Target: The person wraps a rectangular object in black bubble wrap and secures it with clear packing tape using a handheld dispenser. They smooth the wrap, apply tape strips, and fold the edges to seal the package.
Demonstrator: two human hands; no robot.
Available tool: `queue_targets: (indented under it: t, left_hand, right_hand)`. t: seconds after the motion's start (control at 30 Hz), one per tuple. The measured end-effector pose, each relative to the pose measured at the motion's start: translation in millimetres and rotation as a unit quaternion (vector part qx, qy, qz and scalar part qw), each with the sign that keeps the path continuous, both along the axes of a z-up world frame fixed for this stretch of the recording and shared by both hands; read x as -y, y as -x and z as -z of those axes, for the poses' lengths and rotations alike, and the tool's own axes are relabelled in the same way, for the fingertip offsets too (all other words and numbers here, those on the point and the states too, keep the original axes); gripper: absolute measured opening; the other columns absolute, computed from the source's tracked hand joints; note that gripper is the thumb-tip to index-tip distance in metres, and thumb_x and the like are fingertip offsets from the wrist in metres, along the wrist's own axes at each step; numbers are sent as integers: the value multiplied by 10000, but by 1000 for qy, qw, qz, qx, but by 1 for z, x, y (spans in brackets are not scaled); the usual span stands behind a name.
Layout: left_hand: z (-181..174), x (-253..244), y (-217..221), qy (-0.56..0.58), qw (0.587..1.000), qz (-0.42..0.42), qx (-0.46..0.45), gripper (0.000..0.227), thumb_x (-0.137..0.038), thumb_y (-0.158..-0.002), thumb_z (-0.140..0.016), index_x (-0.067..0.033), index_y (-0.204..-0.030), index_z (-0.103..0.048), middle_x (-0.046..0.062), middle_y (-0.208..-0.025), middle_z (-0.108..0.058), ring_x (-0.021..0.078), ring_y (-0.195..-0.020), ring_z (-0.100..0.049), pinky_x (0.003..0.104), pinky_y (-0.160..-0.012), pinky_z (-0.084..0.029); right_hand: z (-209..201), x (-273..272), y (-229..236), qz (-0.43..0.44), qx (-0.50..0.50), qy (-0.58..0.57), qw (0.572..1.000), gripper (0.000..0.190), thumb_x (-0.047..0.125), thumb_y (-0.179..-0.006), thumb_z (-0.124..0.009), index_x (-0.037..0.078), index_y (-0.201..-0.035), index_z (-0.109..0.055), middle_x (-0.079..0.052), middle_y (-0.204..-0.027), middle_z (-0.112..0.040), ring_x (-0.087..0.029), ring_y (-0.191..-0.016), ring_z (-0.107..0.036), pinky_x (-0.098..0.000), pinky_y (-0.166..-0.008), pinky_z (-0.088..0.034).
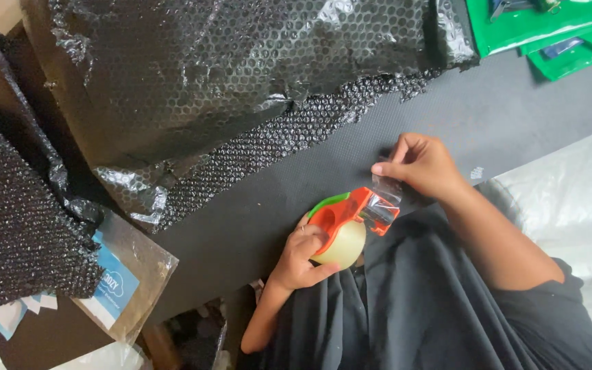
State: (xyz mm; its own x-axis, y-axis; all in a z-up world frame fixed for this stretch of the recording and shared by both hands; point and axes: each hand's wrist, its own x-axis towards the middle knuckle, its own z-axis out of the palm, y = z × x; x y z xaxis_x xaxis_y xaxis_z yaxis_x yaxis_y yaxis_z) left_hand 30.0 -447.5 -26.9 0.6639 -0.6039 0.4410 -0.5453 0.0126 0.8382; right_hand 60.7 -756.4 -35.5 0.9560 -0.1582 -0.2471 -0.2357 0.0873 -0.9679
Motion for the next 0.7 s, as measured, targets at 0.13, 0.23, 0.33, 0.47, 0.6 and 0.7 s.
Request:
queue_targets:
  t: [0.13,0.23,0.33,0.47,0.6,0.7]
  left_hand:
    - [13,-1,4,6,1000,-10,10,437,-424,-883,-803,-35,-791,-627,130,-824,-637,344,-725,-623,685,-1014,-427]
    - [16,0,6,21,999,-22,12,422,-397,-838,-843,-20,-793,-660,154,-846,-678,346,-765,-655,681,-1032,-420]
    - [-7,3,0,109,992,-41,-49,497,-420,-849,-819,55,-922,-689,253,-1064,-723,388,-980,-708,649,-1016,-461]
    - [-44,-19,7,171,977,-51,-115,554,-395,-952,-763,87,-1196,-639,246,-1153,-706,273,-1100,-667,570,-1048,-463]
    - [34,-127,47,228,929,-277,-91,677,-252,-828,-860,-14,-1401,-590,204,-1385,-624,335,-1195,-662,502,-937,-622]
    - [34,-213,52,-3,817,-577,-14,376,-270,-773,-812,-33,-1027,-669,48,-917,-653,162,-842,-629,345,-740,-544]
  right_hand:
    - [-8,-4,11,-7,-12,64,998,327,56,-704,-940,6,-698,-618,-109,-664,-700,-115,-525,-579,-216,-460,-429]
    - [-7,-9,17,-6,-6,162,987,359,166,-722,-961,22,-699,-633,-89,-686,-726,-176,-584,-645,-269,-547,-475]
    - [3,-7,17,6,32,279,960,315,183,-786,-935,70,-707,-652,-77,-713,-727,-247,-646,-688,-307,-596,-506]
    - [-2,5,22,-19,58,206,977,295,178,-730,-953,61,-686,-685,-74,-714,-755,-200,-659,-694,-293,-668,-525]
    - [-29,11,33,-98,241,310,914,229,242,-812,-857,152,-736,-661,21,-815,-741,-110,-731,-702,-239,-696,-504]
    - [-66,6,34,-139,372,380,836,251,161,-846,-842,77,-798,-611,-15,-792,-677,-164,-661,-637,-322,-636,-507]
